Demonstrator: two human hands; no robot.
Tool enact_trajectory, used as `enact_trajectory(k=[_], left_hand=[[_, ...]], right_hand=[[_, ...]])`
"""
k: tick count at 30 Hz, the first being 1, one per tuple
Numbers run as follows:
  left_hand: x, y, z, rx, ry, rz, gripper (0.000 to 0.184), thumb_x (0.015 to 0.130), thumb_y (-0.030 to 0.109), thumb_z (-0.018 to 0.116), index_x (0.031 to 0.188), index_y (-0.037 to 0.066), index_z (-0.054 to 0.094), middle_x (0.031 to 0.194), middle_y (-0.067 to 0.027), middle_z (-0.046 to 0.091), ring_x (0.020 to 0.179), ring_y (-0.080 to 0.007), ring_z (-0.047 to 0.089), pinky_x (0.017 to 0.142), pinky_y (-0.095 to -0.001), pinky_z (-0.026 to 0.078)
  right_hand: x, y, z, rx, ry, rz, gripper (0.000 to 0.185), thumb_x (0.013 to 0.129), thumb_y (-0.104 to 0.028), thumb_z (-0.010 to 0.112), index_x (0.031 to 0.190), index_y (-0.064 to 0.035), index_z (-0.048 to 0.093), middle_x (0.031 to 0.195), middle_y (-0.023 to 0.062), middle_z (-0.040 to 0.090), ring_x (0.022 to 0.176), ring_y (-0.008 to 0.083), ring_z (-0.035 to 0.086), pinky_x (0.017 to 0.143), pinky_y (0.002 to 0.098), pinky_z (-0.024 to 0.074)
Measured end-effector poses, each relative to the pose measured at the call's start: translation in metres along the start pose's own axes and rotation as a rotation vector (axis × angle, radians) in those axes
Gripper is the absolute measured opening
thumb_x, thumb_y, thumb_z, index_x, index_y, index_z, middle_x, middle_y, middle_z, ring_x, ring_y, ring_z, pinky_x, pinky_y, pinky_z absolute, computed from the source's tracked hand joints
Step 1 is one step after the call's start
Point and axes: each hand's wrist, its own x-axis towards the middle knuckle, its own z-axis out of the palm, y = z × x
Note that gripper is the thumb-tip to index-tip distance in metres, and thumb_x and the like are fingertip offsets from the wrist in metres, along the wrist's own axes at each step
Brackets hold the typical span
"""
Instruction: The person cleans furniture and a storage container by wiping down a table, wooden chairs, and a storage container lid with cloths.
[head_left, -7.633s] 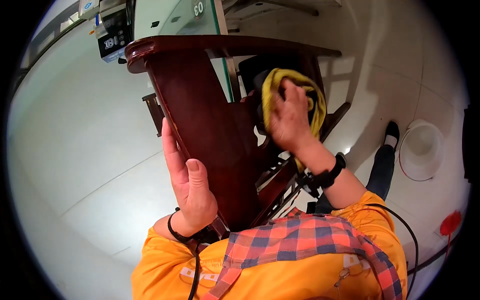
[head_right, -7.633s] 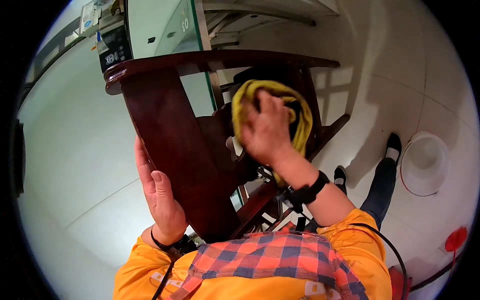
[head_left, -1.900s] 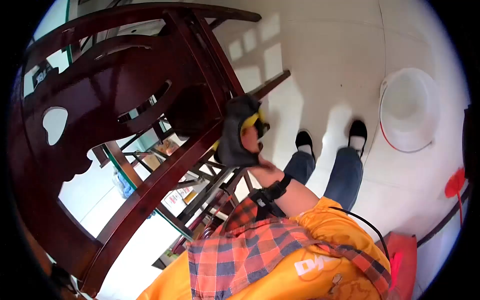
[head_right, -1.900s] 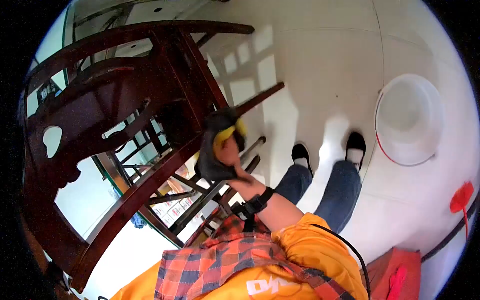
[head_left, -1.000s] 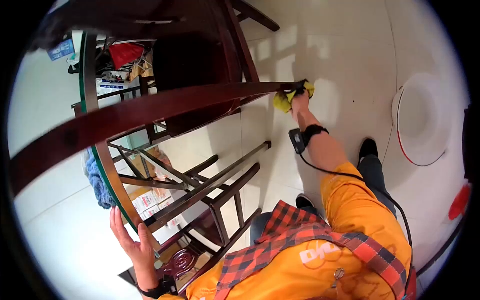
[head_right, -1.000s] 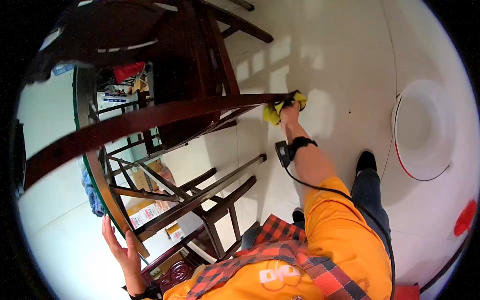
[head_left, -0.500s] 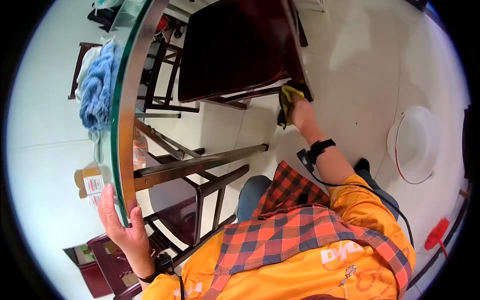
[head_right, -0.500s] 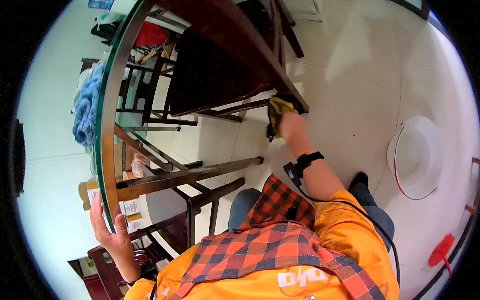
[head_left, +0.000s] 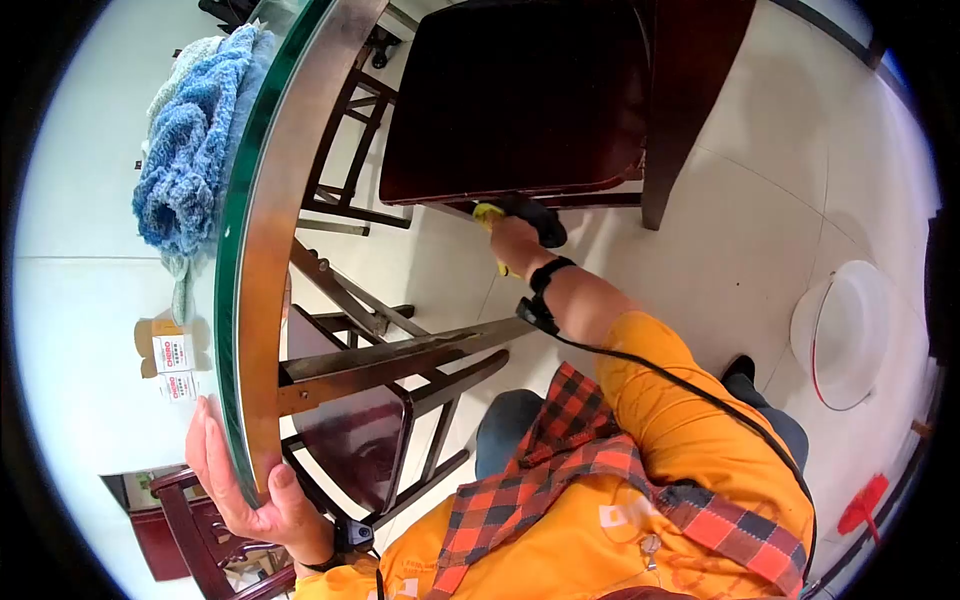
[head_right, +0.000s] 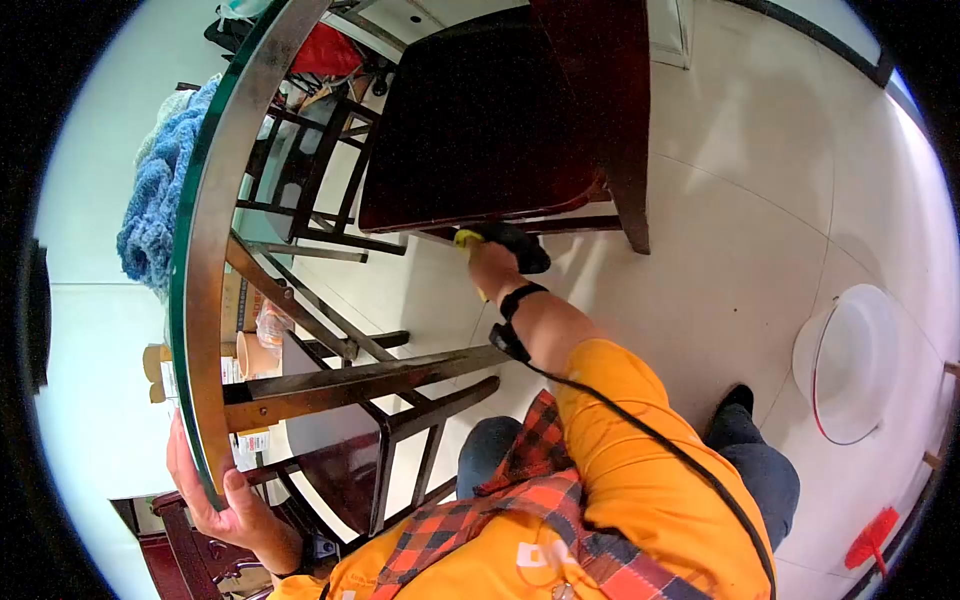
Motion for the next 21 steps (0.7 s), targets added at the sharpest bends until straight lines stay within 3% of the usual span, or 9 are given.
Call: enact_trajectory(k=[4, 6, 8, 9, 10, 12, 14, 17, 21], left_hand=[[-0.005, -0.005, 0.006, -0.08, 0.044, 0.023, 0.051, 0.093, 0.036, 0.059, 0.127, -0.001, 0.053, 0.13, -0.0257, 0.052, 0.119, -0.0406, 0.05, 0.101, -0.0525, 0.039], [-0.007, -0.01, 0.005, -0.091, 0.056, 0.053, 0.05, 0.093, 0.036, 0.058, 0.127, -0.001, 0.053, 0.13, -0.0259, 0.052, 0.119, -0.0405, 0.05, 0.101, -0.0525, 0.039], [-0.008, -0.014, 0.006, -0.092, 0.061, 0.111, 0.051, 0.094, 0.035, 0.058, 0.129, 0.0, 0.05, 0.13, -0.027, 0.052, 0.118, -0.0409, 0.05, 0.1, -0.053, 0.04], [-0.007, -0.015, 0.007, -0.091, 0.061, 0.097, 0.051, 0.094, 0.035, 0.058, 0.129, 0.0, 0.05, 0.13, -0.027, 0.052, 0.118, -0.0409, 0.05, 0.1, -0.053, 0.04], [-0.006, -0.014, 0.01, -0.116, 0.081, 0.112, 0.051, 0.094, 0.034, 0.058, 0.131, 0.0, 0.048, 0.129, -0.0273, 0.052, 0.117, -0.0412, 0.05, 0.1, -0.0532, 0.04], [-0.005, -0.011, 0.01, -0.144, 0.104, 0.115, 0.055, 0.093, 0.031, 0.059, 0.134, -0.001, 0.044, 0.128, -0.0287, 0.052, 0.115, -0.0421, 0.051, 0.098, -0.0536, 0.04], [-0.005, -0.009, 0.016, -0.183, 0.146, 0.104, 0.056, 0.093, 0.032, 0.06, 0.134, -0.001, 0.043, 0.126, -0.0292, 0.053, 0.114, -0.0423, 0.052, 0.098, -0.0533, 0.041], [-0.008, -0.014, 0.015, -0.17, 0.162, 0.107, 0.059, 0.092, 0.032, 0.061, 0.135, -0.003, 0.041, 0.124, -0.0298, 0.055, 0.111, -0.0425, 0.053, 0.095, -0.0513, 0.043], [-0.004, -0.019, 0.026, -0.176, 0.259, 0.204, 0.06, 0.089, 0.032, 0.065, 0.13, -0.007, 0.046, 0.117, -0.0305, 0.058, 0.102, -0.0409, 0.057, 0.088, -0.048, 0.047]], right_hand=[[-0.02, -0.001, -0.017, 0.009, -0.022, 0.002, 0.041, 0.091, -0.013, 0.049, 0.132, -0.0073, 0.052, 0.095, 0.0188, 0.068, 0.087, 0.0338, 0.066, 0.074, 0.0501, 0.0537], [-0.041, 0.018, -0.042, -0.146, -0.066, -0.155, 0.042, 0.089, -0.011, 0.051, 0.131, -0.0104, 0.054, 0.098, 0.018, 0.068, 0.093, 0.0322, 0.066, 0.077, 0.0468, 0.0542], [-0.048, 0.062, -0.039, -0.346, -0.069, 0.007, 0.041, 0.086, -0.019, 0.058, 0.126, -0.0111, 0.057, 0.101, 0.0151, 0.068, 0.099, 0.0299, 0.065, 0.08, 0.0405, 0.0534], [-0.064, 0.095, -0.041, -0.232, 0.088, 0.047, 0.038, 0.086, -0.02, 0.06, 0.122, -0.0077, 0.059, 0.101, 0.0155, 0.068, 0.098, 0.0292, 0.065, 0.079, 0.0385, 0.0529], [-0.074, 0.111, -0.054, -0.617, -0.039, 0.029, 0.035, 0.086, -0.019, 0.058, 0.118, -0.0057, 0.061, 0.101, 0.0186, 0.067, 0.092, 0.0311, 0.066, 0.076, 0.0403, 0.0532], [-0.107, 0.144, -0.077, -0.329, 0.319, 0.254, 0.033, 0.087, -0.016, 0.057, 0.118, -0.0042, 0.06, 0.102, 0.0223, 0.066, 0.085, 0.0344, 0.066, 0.072, 0.0435, 0.0535], [-0.136, 0.172, -0.095, -0.312, 0.401, 0.193, 0.037, 0.087, -0.012, 0.057, 0.123, -0.0032, 0.055, 0.098, 0.024, 0.066, 0.081, 0.038, 0.065, 0.069, 0.0462, 0.0534], [-0.159, 0.151, -0.1, -0.244, 0.332, 0.3, 0.041, 0.085, -0.012, 0.06, 0.124, -0.0024, 0.052, 0.094, 0.0245, 0.066, 0.081, 0.0405, 0.064, 0.069, 0.0467, 0.0532], [-0.184, 0.131, -0.097, -0.056, 0.465, 0.226, 0.04, 0.085, -0.011, 0.06, 0.123, -0.0026, 0.052, 0.092, 0.0257, 0.065, 0.082, 0.0433, 0.063, 0.069, 0.0471, 0.0528]])
